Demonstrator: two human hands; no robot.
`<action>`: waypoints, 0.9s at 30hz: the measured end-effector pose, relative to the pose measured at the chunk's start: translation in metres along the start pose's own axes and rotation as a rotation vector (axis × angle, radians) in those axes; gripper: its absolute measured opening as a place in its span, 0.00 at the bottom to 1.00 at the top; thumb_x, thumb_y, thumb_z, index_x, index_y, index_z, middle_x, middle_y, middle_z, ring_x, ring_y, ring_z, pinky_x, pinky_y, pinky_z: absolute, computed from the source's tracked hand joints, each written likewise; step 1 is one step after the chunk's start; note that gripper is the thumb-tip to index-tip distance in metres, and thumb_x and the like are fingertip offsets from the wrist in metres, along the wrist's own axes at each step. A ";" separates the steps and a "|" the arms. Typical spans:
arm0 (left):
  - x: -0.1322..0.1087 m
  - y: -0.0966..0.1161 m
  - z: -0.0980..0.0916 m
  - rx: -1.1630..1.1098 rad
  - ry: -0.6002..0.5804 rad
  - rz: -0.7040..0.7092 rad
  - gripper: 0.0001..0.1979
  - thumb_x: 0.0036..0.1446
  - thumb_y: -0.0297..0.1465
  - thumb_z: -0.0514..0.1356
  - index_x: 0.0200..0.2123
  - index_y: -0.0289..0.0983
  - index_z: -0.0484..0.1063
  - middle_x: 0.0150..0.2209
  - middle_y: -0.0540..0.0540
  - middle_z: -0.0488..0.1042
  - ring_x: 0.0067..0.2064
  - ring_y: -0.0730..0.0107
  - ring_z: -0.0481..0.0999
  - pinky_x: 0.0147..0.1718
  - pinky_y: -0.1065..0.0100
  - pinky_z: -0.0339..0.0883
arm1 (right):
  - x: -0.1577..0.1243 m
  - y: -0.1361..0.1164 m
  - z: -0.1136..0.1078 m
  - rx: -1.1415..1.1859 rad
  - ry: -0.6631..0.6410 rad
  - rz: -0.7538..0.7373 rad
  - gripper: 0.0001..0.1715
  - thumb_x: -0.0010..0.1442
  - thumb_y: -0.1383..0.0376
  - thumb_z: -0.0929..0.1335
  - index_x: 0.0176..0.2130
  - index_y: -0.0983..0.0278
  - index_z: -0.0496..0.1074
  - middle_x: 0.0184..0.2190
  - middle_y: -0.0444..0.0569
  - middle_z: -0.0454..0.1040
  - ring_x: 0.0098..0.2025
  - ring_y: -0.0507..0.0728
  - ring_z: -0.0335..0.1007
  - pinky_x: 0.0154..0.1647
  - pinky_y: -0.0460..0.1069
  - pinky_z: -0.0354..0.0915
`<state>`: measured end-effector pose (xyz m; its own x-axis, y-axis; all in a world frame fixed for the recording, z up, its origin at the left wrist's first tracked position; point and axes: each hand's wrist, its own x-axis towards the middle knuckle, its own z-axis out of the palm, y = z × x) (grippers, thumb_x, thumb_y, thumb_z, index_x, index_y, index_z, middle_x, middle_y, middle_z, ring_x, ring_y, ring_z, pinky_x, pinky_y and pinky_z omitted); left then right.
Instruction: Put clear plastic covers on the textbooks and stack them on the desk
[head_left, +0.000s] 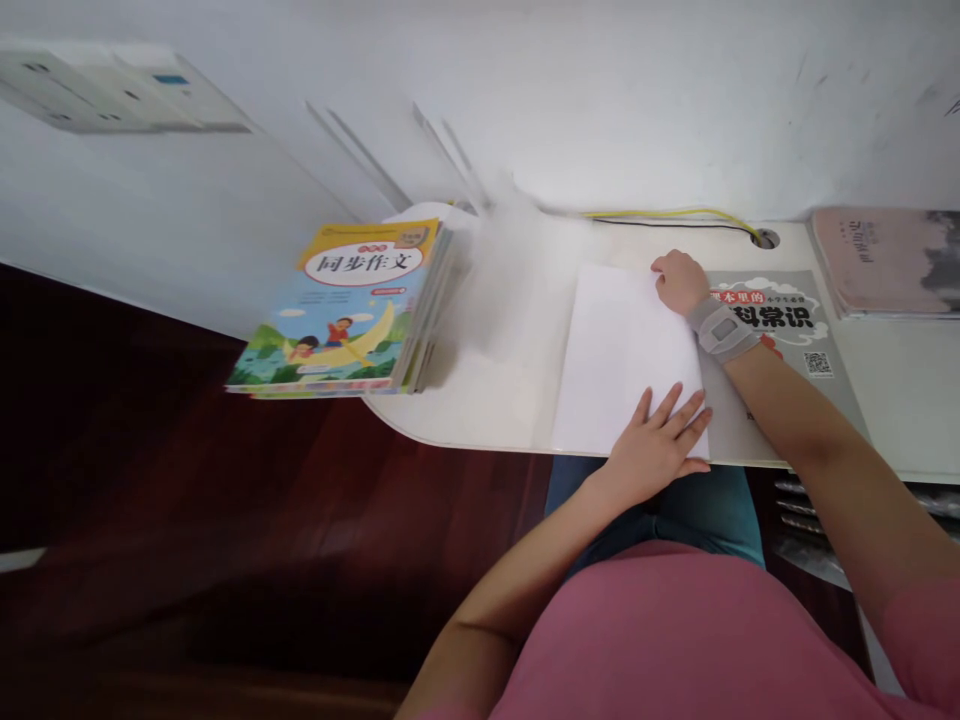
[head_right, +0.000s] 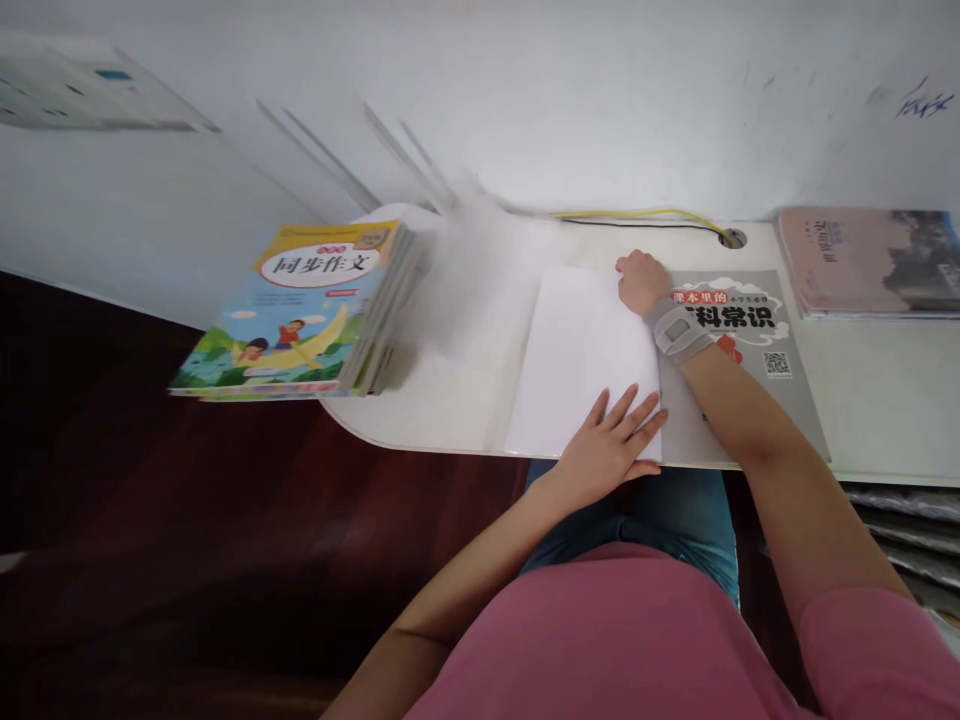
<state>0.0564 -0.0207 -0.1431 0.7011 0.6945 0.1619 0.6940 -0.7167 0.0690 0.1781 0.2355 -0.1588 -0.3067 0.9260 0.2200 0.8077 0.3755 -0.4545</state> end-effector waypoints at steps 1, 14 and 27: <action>0.001 0.000 -0.001 -0.015 -0.006 -0.014 0.36 0.62 0.52 0.39 0.64 0.36 0.57 0.67 0.40 0.55 0.68 0.50 0.51 0.62 0.45 0.49 | 0.001 -0.001 0.000 0.010 0.021 -0.011 0.17 0.59 0.63 0.62 0.44 0.65 0.74 0.47 0.60 0.72 0.54 0.70 0.64 0.58 0.69 0.57; 0.029 0.001 -0.005 -0.049 -0.041 -0.257 0.35 0.63 0.46 0.48 0.65 0.30 0.53 0.68 0.33 0.48 0.67 0.36 0.47 0.57 0.34 0.49 | -0.054 0.022 -0.035 0.001 -0.045 -0.237 0.41 0.64 0.45 0.53 0.62 0.70 0.60 0.65 0.60 0.55 0.68 0.64 0.46 0.68 0.61 0.46; 0.042 -0.011 0.000 -0.019 -0.099 -0.397 0.38 0.64 0.50 0.40 0.66 0.27 0.49 0.68 0.34 0.48 0.69 0.45 0.45 0.62 0.38 0.43 | -0.076 0.001 -0.035 -0.323 -0.191 -0.215 0.42 0.66 0.49 0.50 0.65 0.79 0.49 0.68 0.65 0.45 0.70 0.65 0.38 0.67 0.61 0.44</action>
<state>0.0776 0.0164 -0.1374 0.3926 0.9194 0.0239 0.9112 -0.3924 0.1254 0.2194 0.1645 -0.1458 -0.5480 0.8301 0.1027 0.8223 0.5572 -0.1158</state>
